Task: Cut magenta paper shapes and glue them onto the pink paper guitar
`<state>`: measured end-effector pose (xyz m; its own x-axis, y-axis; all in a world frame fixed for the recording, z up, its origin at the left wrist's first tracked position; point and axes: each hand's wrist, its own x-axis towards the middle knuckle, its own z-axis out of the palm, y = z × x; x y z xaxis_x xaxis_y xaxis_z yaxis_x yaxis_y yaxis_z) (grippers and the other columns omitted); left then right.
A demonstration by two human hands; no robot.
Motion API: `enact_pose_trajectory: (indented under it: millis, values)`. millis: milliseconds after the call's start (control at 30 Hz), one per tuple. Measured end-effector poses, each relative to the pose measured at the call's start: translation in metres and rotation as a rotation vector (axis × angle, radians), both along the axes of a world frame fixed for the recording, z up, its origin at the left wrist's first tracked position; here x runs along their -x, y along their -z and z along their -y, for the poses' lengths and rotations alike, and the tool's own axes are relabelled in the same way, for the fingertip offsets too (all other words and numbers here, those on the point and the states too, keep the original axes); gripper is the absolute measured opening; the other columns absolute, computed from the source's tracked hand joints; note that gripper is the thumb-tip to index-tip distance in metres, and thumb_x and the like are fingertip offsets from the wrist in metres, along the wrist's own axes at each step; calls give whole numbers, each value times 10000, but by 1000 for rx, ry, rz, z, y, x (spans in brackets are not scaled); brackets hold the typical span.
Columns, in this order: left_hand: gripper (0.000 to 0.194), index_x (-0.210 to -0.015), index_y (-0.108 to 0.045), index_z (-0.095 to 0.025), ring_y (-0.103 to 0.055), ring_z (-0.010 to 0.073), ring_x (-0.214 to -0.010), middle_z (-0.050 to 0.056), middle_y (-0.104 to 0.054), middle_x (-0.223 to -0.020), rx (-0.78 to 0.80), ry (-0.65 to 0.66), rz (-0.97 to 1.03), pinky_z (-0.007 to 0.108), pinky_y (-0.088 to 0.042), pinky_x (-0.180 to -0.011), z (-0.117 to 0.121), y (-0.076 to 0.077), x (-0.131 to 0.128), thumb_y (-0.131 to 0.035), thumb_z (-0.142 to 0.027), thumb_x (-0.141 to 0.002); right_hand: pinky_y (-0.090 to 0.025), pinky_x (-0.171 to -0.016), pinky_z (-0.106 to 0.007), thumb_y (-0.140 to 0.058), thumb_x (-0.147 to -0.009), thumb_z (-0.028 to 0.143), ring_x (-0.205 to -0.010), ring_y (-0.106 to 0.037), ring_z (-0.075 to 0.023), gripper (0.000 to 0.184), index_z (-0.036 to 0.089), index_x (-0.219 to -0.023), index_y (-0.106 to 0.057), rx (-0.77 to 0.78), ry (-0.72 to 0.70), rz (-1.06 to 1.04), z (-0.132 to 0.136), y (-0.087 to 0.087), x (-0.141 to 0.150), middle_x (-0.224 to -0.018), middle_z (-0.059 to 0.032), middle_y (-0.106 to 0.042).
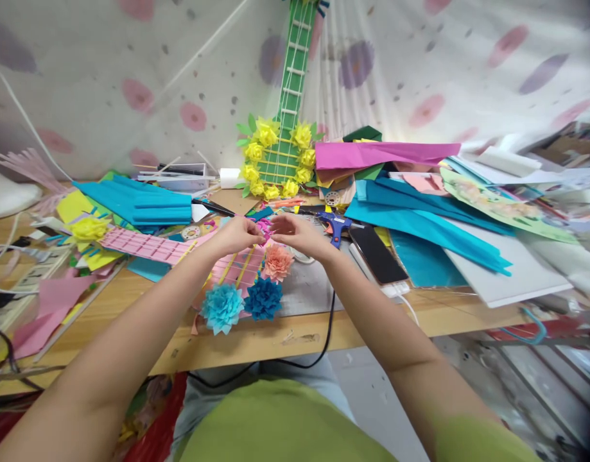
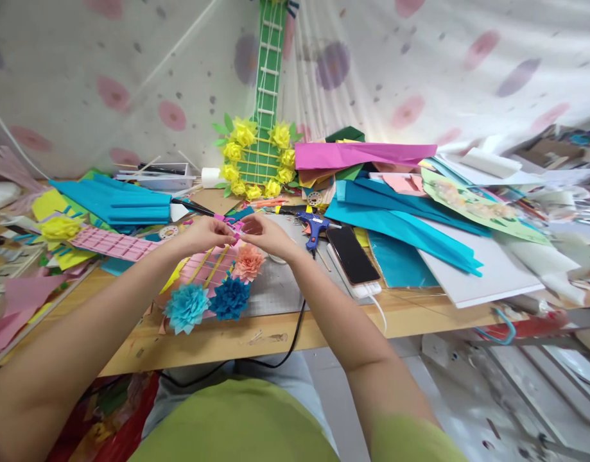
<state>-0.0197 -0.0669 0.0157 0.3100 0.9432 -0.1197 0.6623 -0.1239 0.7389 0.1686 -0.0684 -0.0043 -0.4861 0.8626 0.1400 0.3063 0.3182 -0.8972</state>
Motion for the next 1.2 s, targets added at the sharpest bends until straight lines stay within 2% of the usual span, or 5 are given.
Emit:
enact_pose_trajectory:
  millis: [467,600,833,1033,1200]
  values:
    - [145,-532,-652,-165,-466,115,-436,10,-560,-456,-41,76,30,222,-301,-447,0,8,4,-646,-303,-576,-445,-669,-258,-584,-634,187,-709,-568,-118,296,187,-914,-488,83,39,-133,3,6,24,-713,30,-575]
    - [130,-580,-670,-164,-486,117,-450,14,-590,-493,10,-4,158,225,-331,-469,5,4,6,-707,-270,-516,-446,-676,-267,-584,-619,177,-709,-569,-118,280,188,-879,-480,94,104,-201,4,6,27,-711,34,-570]
    - [438,-844,-663,-155,-604,177,-733,80,-658,-899,205,-230,464,277,-456,-652,21,-8,11,-780,-242,-432,-430,-694,-264,-617,-552,172,-635,-541,-85,280,183,-784,-460,289,394,-583,5,7,36,-659,54,-554]
    - [296,-728,-628,-126,-605,147,-774,65,-648,-800,382,-373,932,294,-463,-759,22,-6,-3,-760,-258,-497,-415,-653,-221,-622,-512,161,-595,-520,-62,274,183,-709,-433,506,517,-886,4,14,59,-636,71,-514]
    - [219,-696,-616,-126,-603,128,-734,50,-649,-761,325,-453,1052,264,-471,-710,18,-3,-11,-733,-227,-541,-390,-612,-202,-620,-520,184,-598,-494,-61,233,178,-675,-447,443,571,-919,3,11,75,-637,64,-503]
